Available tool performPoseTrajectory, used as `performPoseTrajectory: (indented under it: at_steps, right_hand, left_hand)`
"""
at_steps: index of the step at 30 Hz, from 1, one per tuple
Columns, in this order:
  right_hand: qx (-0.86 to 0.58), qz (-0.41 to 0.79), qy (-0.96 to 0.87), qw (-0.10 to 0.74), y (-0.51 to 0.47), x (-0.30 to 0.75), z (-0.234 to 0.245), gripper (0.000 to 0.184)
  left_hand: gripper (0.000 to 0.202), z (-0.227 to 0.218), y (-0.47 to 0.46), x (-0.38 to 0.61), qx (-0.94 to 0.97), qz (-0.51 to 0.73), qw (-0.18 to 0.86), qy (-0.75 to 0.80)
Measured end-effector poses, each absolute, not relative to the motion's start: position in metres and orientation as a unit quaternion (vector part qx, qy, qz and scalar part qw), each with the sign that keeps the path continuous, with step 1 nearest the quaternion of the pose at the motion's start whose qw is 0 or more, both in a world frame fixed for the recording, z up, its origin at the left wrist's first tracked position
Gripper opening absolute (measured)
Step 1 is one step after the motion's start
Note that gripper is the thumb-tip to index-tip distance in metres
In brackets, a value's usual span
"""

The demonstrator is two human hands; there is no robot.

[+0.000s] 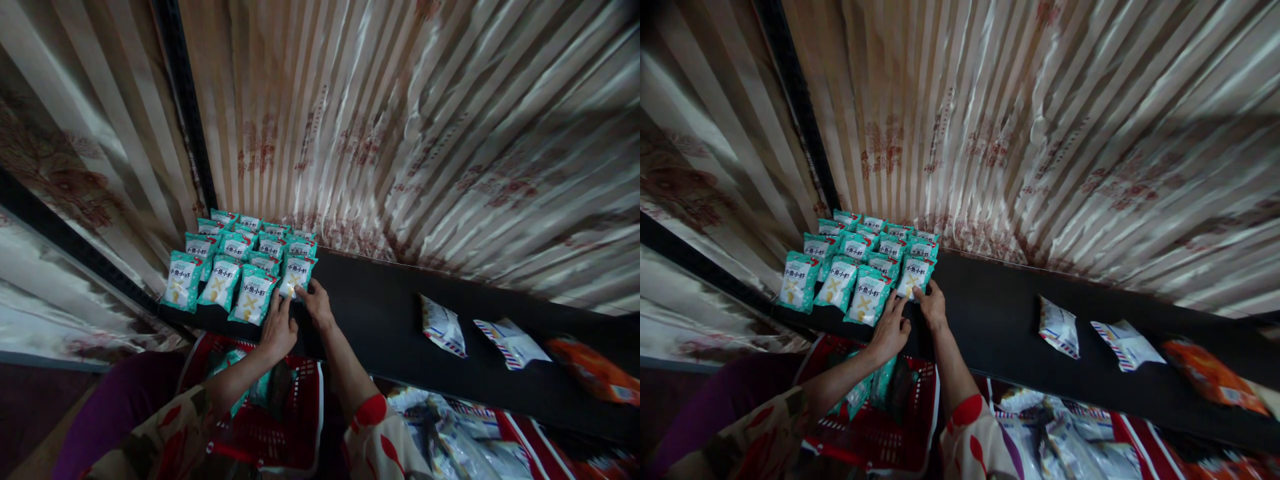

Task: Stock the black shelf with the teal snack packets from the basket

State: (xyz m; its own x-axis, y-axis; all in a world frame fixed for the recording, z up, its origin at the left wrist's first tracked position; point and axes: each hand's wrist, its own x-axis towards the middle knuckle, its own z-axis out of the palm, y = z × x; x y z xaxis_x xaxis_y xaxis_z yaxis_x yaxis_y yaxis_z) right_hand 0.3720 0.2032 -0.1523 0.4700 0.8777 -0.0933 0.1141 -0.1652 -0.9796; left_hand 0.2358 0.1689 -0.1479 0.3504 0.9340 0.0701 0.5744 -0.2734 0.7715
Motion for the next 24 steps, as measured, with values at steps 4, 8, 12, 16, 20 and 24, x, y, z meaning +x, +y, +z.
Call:
performPoseTrajectory:
  at_steps: [4, 8, 12, 16, 20, 24]
  right_hand:
    - [-0.685, 0.345, -0.376, 0.521, 0.204, 0.372, -0.153, 0.038]
    - [-0.697, 0.330, -0.403, 0.492, 0.208, 0.372, -0.152, 0.032]
    - [-0.717, 0.312, -0.401, 0.477, 0.210, 0.371, -0.151, 0.035]
    - [-0.722, 0.292, -0.393, 0.490, 0.207, 0.369, -0.154, 0.042]
    - [-0.719, 0.262, -0.395, 0.509, 0.204, 0.365, -0.157, 0.045]
    - [-0.734, 0.216, -0.378, 0.522, 0.193, 0.358, -0.152, 0.045]
  left_hand:
    - [0.059, -0.145, 0.169, 0.237, 0.752, 0.253, 0.338, 0.506]
    - [0.060, -0.140, 0.169, 0.238, 0.750, 0.252, 0.326, 0.517]
    - [0.059, -0.141, 0.170, 0.237, 0.750, 0.250, 0.326, 0.518]
    - [0.059, -0.142, 0.171, 0.237, 0.755, 0.245, 0.321, 0.516]
    - [0.062, -0.141, 0.171, 0.237, 0.758, 0.242, 0.316, 0.517]
    - [0.056, -0.142, 0.166, 0.236, 0.767, 0.263, 0.300, 0.503]
